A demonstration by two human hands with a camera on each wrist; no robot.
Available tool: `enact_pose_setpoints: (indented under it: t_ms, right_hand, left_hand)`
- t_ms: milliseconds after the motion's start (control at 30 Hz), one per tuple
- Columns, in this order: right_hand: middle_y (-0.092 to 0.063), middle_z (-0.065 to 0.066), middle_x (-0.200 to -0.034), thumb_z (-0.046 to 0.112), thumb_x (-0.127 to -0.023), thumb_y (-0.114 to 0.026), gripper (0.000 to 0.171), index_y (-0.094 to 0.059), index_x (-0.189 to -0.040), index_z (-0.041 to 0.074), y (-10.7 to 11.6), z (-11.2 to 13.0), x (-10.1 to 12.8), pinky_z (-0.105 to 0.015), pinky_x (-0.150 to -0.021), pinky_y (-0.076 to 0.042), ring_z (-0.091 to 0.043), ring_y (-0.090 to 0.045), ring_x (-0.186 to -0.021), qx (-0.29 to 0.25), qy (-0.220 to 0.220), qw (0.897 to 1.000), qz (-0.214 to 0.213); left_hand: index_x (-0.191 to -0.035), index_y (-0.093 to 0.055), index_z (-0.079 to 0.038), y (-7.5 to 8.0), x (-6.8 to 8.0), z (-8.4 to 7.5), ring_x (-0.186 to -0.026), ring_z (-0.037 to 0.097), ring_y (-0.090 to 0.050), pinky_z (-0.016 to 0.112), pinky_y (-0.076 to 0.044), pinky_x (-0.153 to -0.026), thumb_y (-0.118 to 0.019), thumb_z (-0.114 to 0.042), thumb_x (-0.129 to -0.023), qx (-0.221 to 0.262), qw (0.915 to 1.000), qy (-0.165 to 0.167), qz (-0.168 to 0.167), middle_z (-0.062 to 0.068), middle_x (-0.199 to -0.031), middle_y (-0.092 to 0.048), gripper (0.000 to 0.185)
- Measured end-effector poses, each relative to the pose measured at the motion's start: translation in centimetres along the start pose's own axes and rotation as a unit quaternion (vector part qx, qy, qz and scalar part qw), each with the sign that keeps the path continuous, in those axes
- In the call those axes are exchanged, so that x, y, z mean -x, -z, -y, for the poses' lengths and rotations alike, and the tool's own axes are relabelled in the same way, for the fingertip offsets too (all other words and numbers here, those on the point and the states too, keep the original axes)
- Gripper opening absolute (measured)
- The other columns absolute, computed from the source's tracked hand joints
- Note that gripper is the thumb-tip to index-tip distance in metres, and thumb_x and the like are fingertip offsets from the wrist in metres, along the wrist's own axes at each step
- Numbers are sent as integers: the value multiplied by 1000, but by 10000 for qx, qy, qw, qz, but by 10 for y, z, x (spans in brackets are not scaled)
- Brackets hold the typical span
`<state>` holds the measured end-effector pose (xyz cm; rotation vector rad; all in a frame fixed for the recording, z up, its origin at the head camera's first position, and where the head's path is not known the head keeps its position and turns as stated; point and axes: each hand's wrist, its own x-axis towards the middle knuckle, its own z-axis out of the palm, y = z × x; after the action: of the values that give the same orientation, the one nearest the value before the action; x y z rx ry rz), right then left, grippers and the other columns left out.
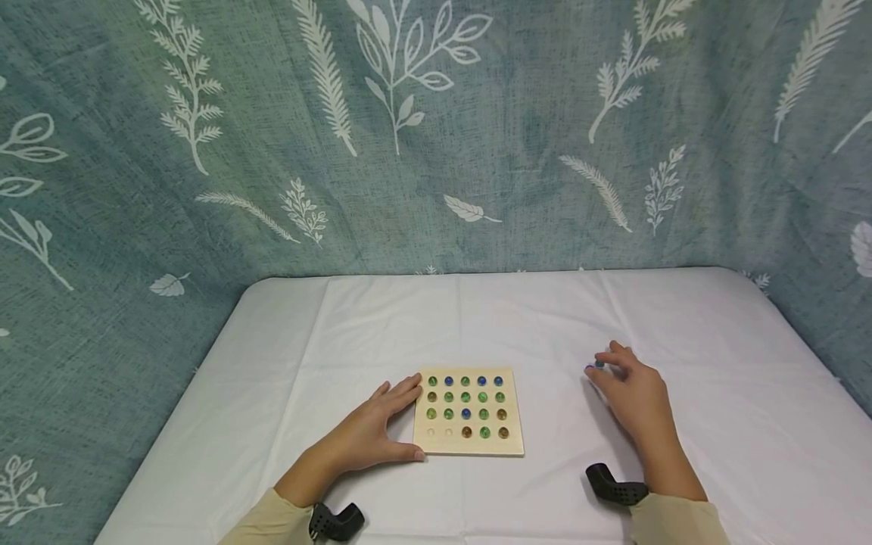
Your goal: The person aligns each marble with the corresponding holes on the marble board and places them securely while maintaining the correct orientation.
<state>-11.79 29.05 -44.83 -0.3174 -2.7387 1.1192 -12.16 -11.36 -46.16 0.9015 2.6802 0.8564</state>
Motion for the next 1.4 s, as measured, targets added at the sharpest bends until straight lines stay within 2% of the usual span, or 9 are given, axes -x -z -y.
enact_pose_setpoints:
  t_ms: [267,667,1067,1400]
  right_hand:
    - [-39,-20,-153,35,-96,-62,46,-63,-125,-1,-1,-2,0,-66,-113,-28,-45,-30,-143,-10,118,9999,125]
    - [-35,-21,-154,19,-97,-57,46,-53,-138,-2,-3,-2,-3,-66,-114,-26,-44,-26,-145,342,20,9993,119]
    - [-42,-24,-148,11,-95,-57,30,-64,-121,-2,-2,-7,-2,-69,-109,-30,-48,-33,-140,671,238,9973,-155]
    - [-42,-24,-148,15,-94,-58,32,-64,-120,-3,-3,-8,-1,-68,-110,-29,-48,-33,-140,766,133,9969,-118]
  left_hand:
    - [-152,-37,-10,0,0,0,-151,13,-21,44,-12,-126,-81,-57,-72,57,10000,-13,-9,-4,-163,-22,103]
    - [-153,-36,-11,-1,0,1,-151,13,-21,45,-12,-126,-81,-57,-72,106,9999,-35,-25,-4,-163,-22,103]
    - [-153,-36,-11,-1,0,1,-150,13,-22,44,-12,-126,-80,-58,-72,78,10000,-10,-25,-4,-163,-23,104]
    - [-153,-36,-11,-2,0,1,-150,14,-22,44,-12,-126,-80,-59,-72,46,10000,-10,-43,-4,-163,-23,104]
